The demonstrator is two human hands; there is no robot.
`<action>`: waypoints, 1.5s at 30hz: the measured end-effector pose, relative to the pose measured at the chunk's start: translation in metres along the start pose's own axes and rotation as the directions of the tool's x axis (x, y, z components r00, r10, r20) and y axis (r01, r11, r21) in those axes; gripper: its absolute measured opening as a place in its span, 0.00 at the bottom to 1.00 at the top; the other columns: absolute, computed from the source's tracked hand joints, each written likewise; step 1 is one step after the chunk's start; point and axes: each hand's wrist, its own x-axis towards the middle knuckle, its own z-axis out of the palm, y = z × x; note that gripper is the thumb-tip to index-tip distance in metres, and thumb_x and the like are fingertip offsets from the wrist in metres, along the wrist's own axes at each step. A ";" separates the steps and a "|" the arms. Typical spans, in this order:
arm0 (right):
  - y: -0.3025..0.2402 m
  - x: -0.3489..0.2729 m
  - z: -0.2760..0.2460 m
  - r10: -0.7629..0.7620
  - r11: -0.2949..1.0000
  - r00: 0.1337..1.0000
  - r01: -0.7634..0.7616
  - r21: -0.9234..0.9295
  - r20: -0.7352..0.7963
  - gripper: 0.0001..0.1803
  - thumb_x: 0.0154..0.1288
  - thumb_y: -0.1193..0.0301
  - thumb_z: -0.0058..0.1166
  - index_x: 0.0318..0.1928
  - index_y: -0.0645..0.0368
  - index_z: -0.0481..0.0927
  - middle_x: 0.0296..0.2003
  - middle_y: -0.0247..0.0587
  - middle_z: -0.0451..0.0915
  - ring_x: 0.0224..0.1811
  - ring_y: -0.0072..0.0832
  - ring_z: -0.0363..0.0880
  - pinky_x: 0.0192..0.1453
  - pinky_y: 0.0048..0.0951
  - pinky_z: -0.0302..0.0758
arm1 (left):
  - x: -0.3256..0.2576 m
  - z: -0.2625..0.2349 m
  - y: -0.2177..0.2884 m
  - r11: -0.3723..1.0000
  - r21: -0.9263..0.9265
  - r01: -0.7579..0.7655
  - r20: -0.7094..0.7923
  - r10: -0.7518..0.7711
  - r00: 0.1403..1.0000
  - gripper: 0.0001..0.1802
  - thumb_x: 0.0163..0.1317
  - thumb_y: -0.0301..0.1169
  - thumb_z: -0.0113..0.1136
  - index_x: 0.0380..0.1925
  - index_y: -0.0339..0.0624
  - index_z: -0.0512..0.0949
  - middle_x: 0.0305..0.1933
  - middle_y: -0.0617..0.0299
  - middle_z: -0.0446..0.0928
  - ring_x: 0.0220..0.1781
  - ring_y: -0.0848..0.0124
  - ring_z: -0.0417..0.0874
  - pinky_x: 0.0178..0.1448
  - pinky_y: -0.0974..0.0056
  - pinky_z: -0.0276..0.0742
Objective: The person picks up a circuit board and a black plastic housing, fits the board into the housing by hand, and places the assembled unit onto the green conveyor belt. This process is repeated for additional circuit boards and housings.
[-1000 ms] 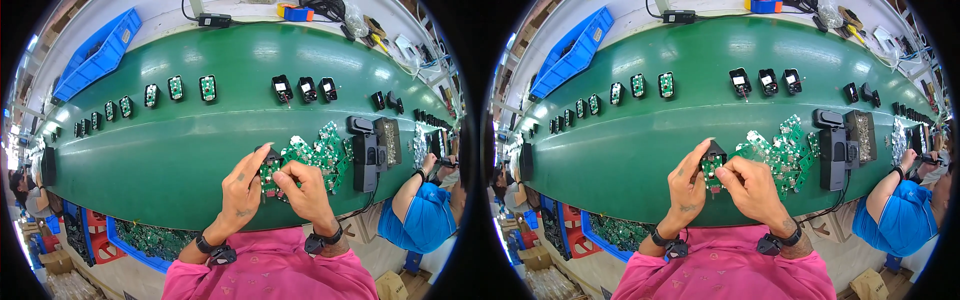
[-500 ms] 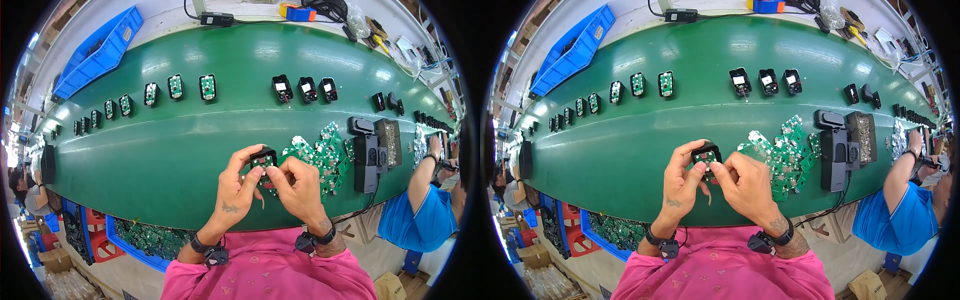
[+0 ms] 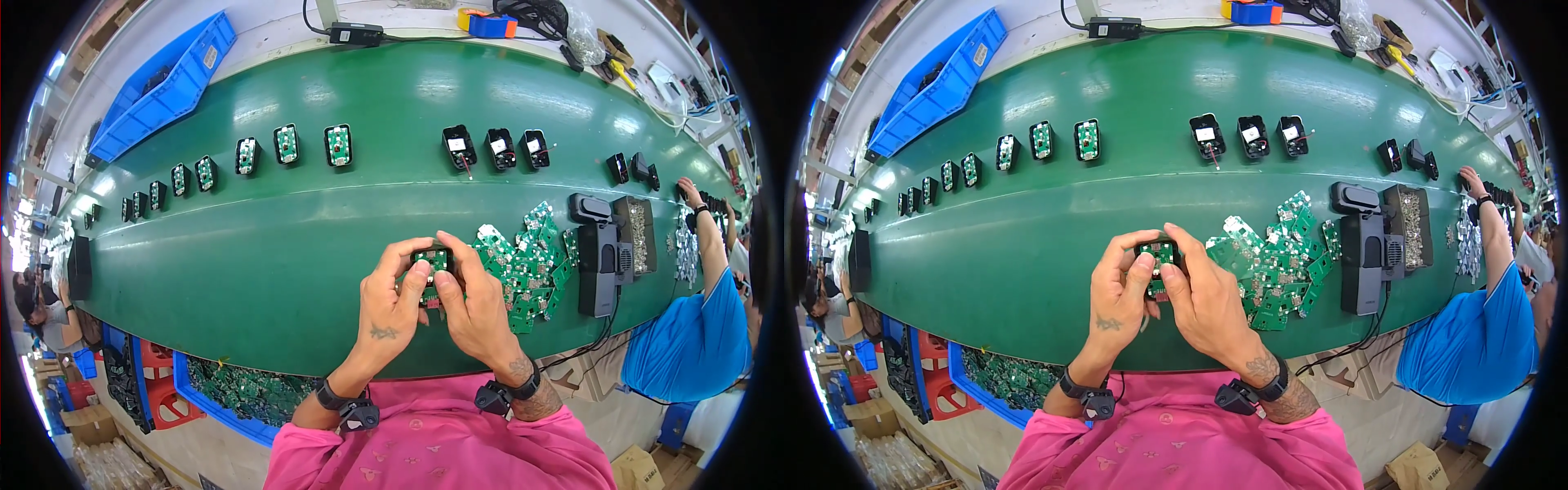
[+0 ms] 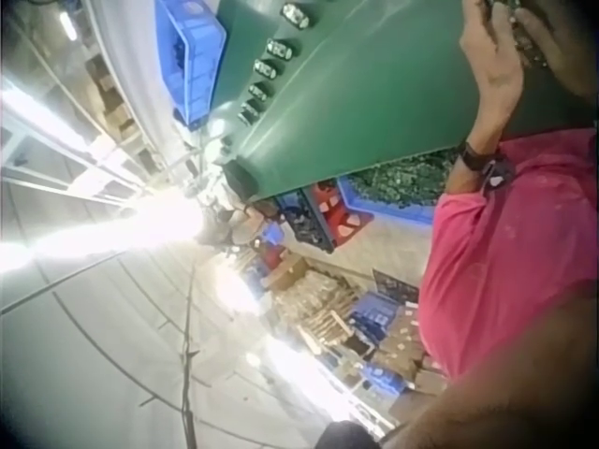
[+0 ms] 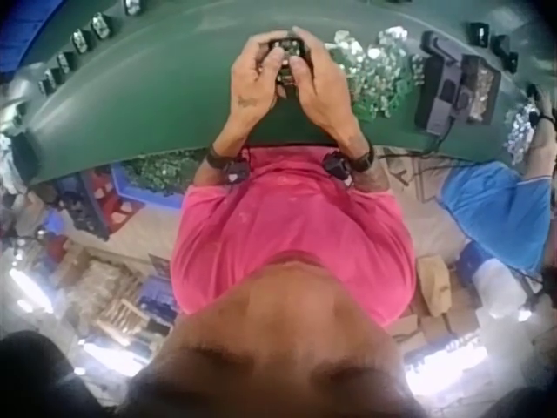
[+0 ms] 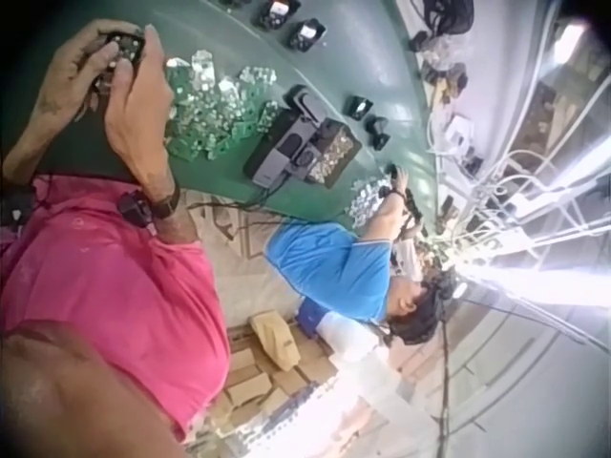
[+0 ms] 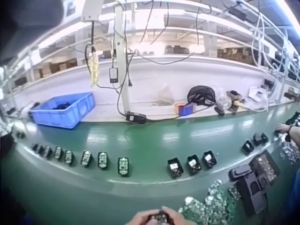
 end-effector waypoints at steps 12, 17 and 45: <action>0.005 0.007 -0.009 0.024 0.996 0.997 -0.030 0.082 0.072 0.23 0.74 0.74 0.49 0.67 0.61 0.68 0.43 0.56 0.81 0.40 0.47 0.83 0.44 0.39 0.78 | 0.002 0.002 0.001 0.999 -0.037 0.006 0.049 -0.004 0.999 0.20 0.76 0.29 0.48 0.64 0.37 0.68 0.40 0.54 0.79 0.25 0.73 0.83 0.25 0.73 0.77; 0.016 0.006 -0.003 -0.077 0.996 0.997 0.077 0.049 -0.009 0.22 0.74 0.73 0.49 0.67 0.60 0.68 0.39 0.49 0.81 0.36 0.35 0.81 0.42 0.33 0.78 | 0.004 0.004 0.005 0.999 -0.037 0.034 0.063 -0.031 0.998 0.20 0.75 0.29 0.49 0.64 0.37 0.68 0.42 0.54 0.79 0.27 0.72 0.84 0.26 0.73 0.78; 0.053 -0.063 -0.056 -0.175 0.834 0.984 0.165 -0.527 0.031 0.14 0.54 0.75 0.69 0.41 0.62 0.81 0.33 0.41 0.75 0.36 0.41 0.76 0.39 0.37 0.74 | 0.198 -0.041 -0.026 0.816 0.577 0.041 -0.189 0.084 0.978 0.25 0.72 0.33 0.53 0.64 0.30 0.68 0.44 0.41 0.81 0.27 0.55 0.87 0.33 0.56 0.84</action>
